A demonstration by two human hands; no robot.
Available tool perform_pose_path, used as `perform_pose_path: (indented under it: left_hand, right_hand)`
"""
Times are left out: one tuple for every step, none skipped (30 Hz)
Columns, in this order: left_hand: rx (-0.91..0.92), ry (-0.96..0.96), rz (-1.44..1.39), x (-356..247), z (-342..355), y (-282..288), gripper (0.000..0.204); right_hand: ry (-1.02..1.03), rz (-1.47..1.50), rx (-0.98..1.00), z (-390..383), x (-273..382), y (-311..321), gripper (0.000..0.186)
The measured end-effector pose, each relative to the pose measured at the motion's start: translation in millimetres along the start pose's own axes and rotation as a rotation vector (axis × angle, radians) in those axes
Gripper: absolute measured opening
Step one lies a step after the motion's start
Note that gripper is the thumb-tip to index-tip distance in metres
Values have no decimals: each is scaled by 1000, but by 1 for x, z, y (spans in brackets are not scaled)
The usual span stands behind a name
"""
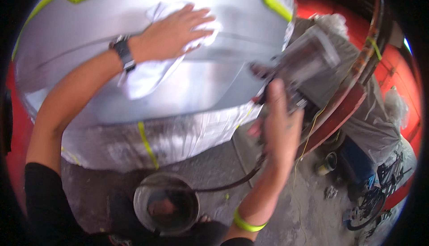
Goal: The person uses a spray gun to apply paint to a silver car part while wiping the surface with a white cloth. They then apply yellow masking tape to the edges of the part.
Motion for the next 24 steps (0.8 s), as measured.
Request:
perform_pose_path:
  left_hand:
    - [21,-1,-4,-2,1,-7,42]
    - [127,29,-70,-5,6,-11,41]
    - [144,-36,-43,-2,12,-10,29]
    - [-119,-31,-61,12,-11,-10,19]
    - [-179,-110,-53,9,4,-6,19]
    - [-227,-182,-28,4,9,-2,20]
    - [-245,-191,-38,2,8,1,19]
    - [-290,-207,-47,2,13,2,19]
    - [-327,-215,-54,1,11,0,19]
    - [-326,-211,-46,-3,11,1,19]
    - [-318,-203,-27,-3,8,2,19]
    - [-311,-195,-10,-4,3,3,19]
    - [-288,-163,-7,0,1,-1,19]
    - [-281,-141,0,-2,4,0,20]
    - [-275,-119,4,-5,7,0,20]
    - [-281,-101,-5,-6,8,1,20]
    - [-301,-87,-8,-7,8,0,20]
    - [-310,-79,4,-5,7,0,20]
    - [-276,-86,46,0,-1,5,20]
    - [-263,-94,83,5,-8,8,21]
    - [-178,-24,19,-8,6,-7,25]
    - [-199,-16,48,-5,0,3,27]
    - [-230,-8,58,-5,-2,6,30]
    - [-249,-3,66,-6,-3,8,32]
  right_hand:
    - [-54,-72,-56,11,-2,9,51]
    - [-108,-158,-116,21,-4,20,54]
    - [-110,-151,-126,26,1,26,57]
    - [-118,-99,-75,27,11,19,60]
    - [-104,-141,-41,28,29,42,59]
    - [-73,-146,-13,34,33,68,56]
    - [-50,-142,33,41,33,89,54]
    - [-5,-184,33,32,41,103,51]
    - [39,-218,44,23,45,114,48]
    - [83,-255,51,15,50,125,46]
    - [98,-350,25,5,59,123,47]
    - [95,-420,21,0,65,123,48]
    - [100,-498,9,-7,76,124,49]
    - [97,-552,5,-18,87,131,51]
    - [62,-638,8,-17,97,144,52]
    - [32,-721,16,-16,107,157,52]
    - [-19,-834,16,-5,122,189,51]
    - [-28,-915,33,9,126,211,48]
    - [4,-938,72,30,110,221,46]
    - [39,-961,84,46,101,226,44]
    - [49,-1033,26,45,104,239,43]
    - [46,-1018,6,52,95,232,42]
    - [38,-1020,-26,56,91,226,42]
    - [9,-972,-14,54,83,207,42]
Point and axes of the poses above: each hand's wrist, its own z-axis towards the middle knuckle, its own y-axis out of the back of the hand, x = y × z, the point moved 1 cm from there along z, towards the middle knuckle, and after that the axes turned 4 degrees about z, right-handed, at the moved point
